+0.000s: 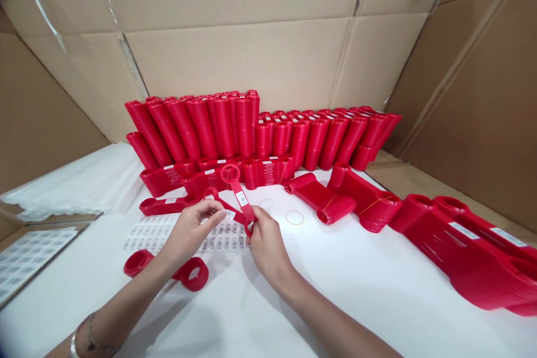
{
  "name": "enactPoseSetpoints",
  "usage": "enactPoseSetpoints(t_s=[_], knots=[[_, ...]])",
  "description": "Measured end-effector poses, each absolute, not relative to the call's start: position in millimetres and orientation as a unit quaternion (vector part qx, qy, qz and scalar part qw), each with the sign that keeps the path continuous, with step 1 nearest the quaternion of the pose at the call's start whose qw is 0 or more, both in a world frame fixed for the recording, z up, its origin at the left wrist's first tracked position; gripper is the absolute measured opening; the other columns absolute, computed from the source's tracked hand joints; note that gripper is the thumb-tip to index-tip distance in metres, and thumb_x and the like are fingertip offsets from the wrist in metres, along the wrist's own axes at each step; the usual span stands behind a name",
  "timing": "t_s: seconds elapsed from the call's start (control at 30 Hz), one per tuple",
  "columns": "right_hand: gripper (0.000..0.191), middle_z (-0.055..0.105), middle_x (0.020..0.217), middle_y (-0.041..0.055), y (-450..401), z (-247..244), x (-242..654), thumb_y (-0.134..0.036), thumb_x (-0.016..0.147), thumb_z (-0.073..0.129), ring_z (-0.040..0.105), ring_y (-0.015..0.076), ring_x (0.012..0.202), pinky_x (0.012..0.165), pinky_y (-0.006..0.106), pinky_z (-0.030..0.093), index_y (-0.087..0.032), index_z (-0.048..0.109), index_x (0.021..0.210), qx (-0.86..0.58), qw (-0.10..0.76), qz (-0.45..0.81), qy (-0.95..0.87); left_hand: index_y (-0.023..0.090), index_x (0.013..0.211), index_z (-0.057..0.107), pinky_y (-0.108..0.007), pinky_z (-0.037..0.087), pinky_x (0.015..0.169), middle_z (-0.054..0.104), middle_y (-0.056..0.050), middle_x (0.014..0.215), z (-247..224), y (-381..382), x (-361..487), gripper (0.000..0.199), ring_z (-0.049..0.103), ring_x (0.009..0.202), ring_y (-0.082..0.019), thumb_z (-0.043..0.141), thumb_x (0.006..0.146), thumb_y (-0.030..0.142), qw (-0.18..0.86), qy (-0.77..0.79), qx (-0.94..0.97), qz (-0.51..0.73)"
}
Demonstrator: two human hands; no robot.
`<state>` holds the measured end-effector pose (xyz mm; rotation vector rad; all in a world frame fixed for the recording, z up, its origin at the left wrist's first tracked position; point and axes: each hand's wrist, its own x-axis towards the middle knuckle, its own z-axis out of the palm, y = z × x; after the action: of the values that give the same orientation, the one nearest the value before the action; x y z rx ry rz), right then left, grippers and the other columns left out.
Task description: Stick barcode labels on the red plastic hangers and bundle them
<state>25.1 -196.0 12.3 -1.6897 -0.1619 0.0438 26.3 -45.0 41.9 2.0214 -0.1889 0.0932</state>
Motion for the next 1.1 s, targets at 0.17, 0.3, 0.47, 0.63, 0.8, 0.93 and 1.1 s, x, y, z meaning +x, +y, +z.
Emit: enactPoseSetpoints(t_s=[0.17, 0.3, 0.47, 0.63, 0.8, 0.93, 1.1], knots=[[0.031, 0.043, 0.053, -0.0031, -196, 12, 26, -0.008, 0.065, 0.027, 0.041, 0.0104, 0.047, 0.046, 0.021, 0.035, -0.014, 0.053, 0.081, -0.753, 0.652, 0.006, -0.092, 0.014, 0.076, 0.059, -0.019, 0.036, 0.060, 0.059, -0.001, 0.075, 38, -44, 29, 0.022, 0.050, 0.068, -0.010, 0.053, 0.080, 0.035, 0.528, -0.067, 0.846, 0.048], [0.031, 0.042, 0.050, -0.0037, -196, 14, 25, -0.008, 0.065, 0.026, 0.040, 0.0109, 0.046, 0.045, 0.021, 0.034, -0.014, 0.053, 0.081, -0.756, 0.647, 0.003, -0.100, 0.014, 0.076, 0.058, -0.019, 0.035, 0.060, 0.059, 0.000, 0.074, 37, -44, 28, 0.021, 0.049, 0.066, -0.009, 0.054, 0.080, 0.035, 0.529, -0.063, 0.845, 0.048], [0.029, 0.041, 0.050, -0.0033, -195, 15, 23, -0.009, 0.066, 0.027, 0.041, 0.0116, 0.048, 0.046, 0.022, 0.033, -0.015, 0.052, 0.079, -0.757, 0.645, 0.004, -0.104, 0.014, 0.076, 0.059, -0.019, 0.036, 0.060, 0.059, 0.000, 0.073, 36, -44, 29, 0.021, 0.049, 0.065, -0.009, 0.054, 0.080, 0.034, 0.532, -0.056, 0.844, 0.047], [0.025, 0.042, 0.051, -0.0029, -194, 13, 22, -0.010, 0.068, 0.027, 0.042, 0.0119, 0.049, 0.047, 0.022, 0.033, -0.015, 0.050, 0.076, -0.763, 0.637, -0.004, -0.112, 0.014, 0.077, 0.059, -0.019, 0.037, 0.062, 0.060, -0.001, 0.075, 34, -44, 30, 0.020, 0.051, 0.067, -0.010, 0.054, 0.080, 0.033, 0.531, -0.062, 0.843, 0.054], [0.024, 0.043, 0.051, -0.0025, -195, 14, 21, -0.011, 0.069, 0.027, 0.041, 0.0123, 0.049, 0.047, 0.022, 0.034, -0.015, 0.049, 0.077, -0.765, 0.633, 0.003, -0.120, 0.015, 0.077, 0.060, -0.020, 0.040, 0.068, 0.061, 0.000, 0.077, 34, -45, 30, 0.017, 0.054, 0.073, -0.011, 0.054, 0.080, 0.031, 0.520, -0.069, 0.849, 0.059], [0.023, 0.043, 0.051, -0.0027, -196, 15, 19, -0.012, 0.071, 0.026, 0.040, 0.0121, 0.047, 0.046, 0.023, 0.034, -0.015, 0.048, 0.079, -0.764, 0.633, 0.013, -0.120, 0.017, 0.078, 0.060, -0.022, 0.040, 0.073, 0.061, 0.001, 0.079, 30, -45, 29, 0.016, 0.054, 0.077, -0.012, 0.053, 0.081, 0.030, 0.501, -0.077, 0.858, 0.082], [0.017, 0.043, 0.056, -0.0022, -195, 14, 19, -0.013, 0.071, 0.027, 0.039, 0.0107, 0.048, 0.046, 0.022, 0.033, -0.017, 0.044, 0.073, -0.756, 0.643, 0.021, -0.120, 0.018, 0.078, 0.058, -0.024, 0.038, 0.074, 0.059, 0.001, 0.080, 27, -45, 26, 0.012, 0.051, 0.080, -0.012, 0.052, 0.083, 0.027, 0.442, -0.105, 0.880, 0.141]])
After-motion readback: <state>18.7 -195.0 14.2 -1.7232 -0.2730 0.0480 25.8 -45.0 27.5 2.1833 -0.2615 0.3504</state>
